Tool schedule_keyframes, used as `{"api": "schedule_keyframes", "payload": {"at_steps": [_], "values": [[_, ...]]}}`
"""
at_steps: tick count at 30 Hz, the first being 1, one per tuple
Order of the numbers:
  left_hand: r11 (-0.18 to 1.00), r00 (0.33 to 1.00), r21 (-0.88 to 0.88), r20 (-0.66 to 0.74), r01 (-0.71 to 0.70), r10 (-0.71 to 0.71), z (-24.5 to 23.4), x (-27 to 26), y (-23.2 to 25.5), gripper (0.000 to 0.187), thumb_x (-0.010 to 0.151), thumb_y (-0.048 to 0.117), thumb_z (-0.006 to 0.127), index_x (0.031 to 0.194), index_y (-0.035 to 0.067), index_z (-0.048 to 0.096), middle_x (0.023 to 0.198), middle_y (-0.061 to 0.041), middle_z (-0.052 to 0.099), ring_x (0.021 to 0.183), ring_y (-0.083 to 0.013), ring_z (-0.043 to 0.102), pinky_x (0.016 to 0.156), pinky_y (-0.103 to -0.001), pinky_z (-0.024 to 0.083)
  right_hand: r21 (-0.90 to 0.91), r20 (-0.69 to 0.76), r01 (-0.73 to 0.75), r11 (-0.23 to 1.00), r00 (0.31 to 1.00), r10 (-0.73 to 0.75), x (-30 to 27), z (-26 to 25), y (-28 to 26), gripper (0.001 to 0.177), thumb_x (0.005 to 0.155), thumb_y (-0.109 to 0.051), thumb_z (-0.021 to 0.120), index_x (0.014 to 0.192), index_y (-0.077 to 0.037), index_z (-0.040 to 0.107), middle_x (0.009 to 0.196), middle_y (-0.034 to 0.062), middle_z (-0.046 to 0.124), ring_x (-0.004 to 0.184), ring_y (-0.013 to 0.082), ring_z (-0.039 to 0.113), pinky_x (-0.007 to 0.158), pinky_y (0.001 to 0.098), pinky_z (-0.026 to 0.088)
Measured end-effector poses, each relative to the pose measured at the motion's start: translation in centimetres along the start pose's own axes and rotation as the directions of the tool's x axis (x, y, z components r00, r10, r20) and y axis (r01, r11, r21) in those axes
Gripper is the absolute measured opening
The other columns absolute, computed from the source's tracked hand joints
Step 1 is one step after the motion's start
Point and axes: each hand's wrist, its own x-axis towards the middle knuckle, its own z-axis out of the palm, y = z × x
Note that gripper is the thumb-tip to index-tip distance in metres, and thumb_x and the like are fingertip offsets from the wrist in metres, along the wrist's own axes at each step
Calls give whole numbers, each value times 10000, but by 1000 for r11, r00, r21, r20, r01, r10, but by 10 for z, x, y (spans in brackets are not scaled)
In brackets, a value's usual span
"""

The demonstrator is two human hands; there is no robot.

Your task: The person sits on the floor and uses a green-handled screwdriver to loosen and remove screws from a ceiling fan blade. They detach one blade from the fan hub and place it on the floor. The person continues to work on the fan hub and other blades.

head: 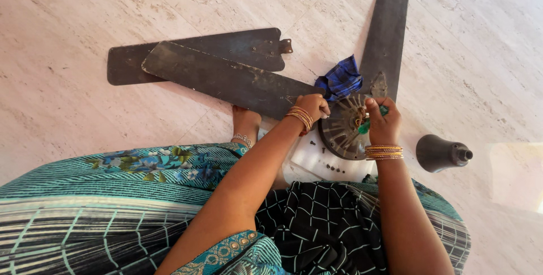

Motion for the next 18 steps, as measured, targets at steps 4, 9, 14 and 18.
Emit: {"api": "schedule_keyframes", "payload": {"at_steps": [4, 9, 14, 18], "values": [[1000, 1000, -19, 12, 8, -8, 1, 0, -4, 76, 734, 195, 854, 783, 188, 796, 928, 20, 718, 939, -211, 698, 990, -410, 421, 246, 25, -61, 968, 998, 56, 8, 13, 20, 354, 957, -376, 752, 990, -34, 663, 891, 14, 700, 723, 85, 670, 616, 232, 571], [1000, 1000, 7, 19, 14, -14, -1, -2, -3, 66, 737, 206, 857, 775, 193, 804, 910, 26, 713, 946, -198, 690, 995, -401, 393, 157, 36, -74, 985, 997, 69, 5, 20, 23, 352, 983, -367, 739, 1001, -22, 671, 873, 24, 681, 701, 101, 661, 608, 231, 537], [1000, 1000, -17, -1, -5, 5, -2, -3, -4, 86, 723, 206, 864, 784, 198, 805, 917, 35, 709, 963, -190, 683, 1002, -389, 390, 214, 34, -83, 973, 996, 77, 2, 18, 11, 342, 972, -366, 737, 997, -32, 666, 842, 8, 677, 680, 92, 666, 564, 225, 507], [998, 1000, -58, -3, 18, -18, -2, -5, -4, 90, 716, 205, 860, 787, 192, 806, 923, 47, 714, 948, -174, 699, 1034, -362, 410, 93, 77, -89, 992, 994, 82, -3, 22, 2, 311, 980, -345, 730, 1008, -39, 684, 781, 18, 666, 644, 84, 629, 542, 229, 465]]}}
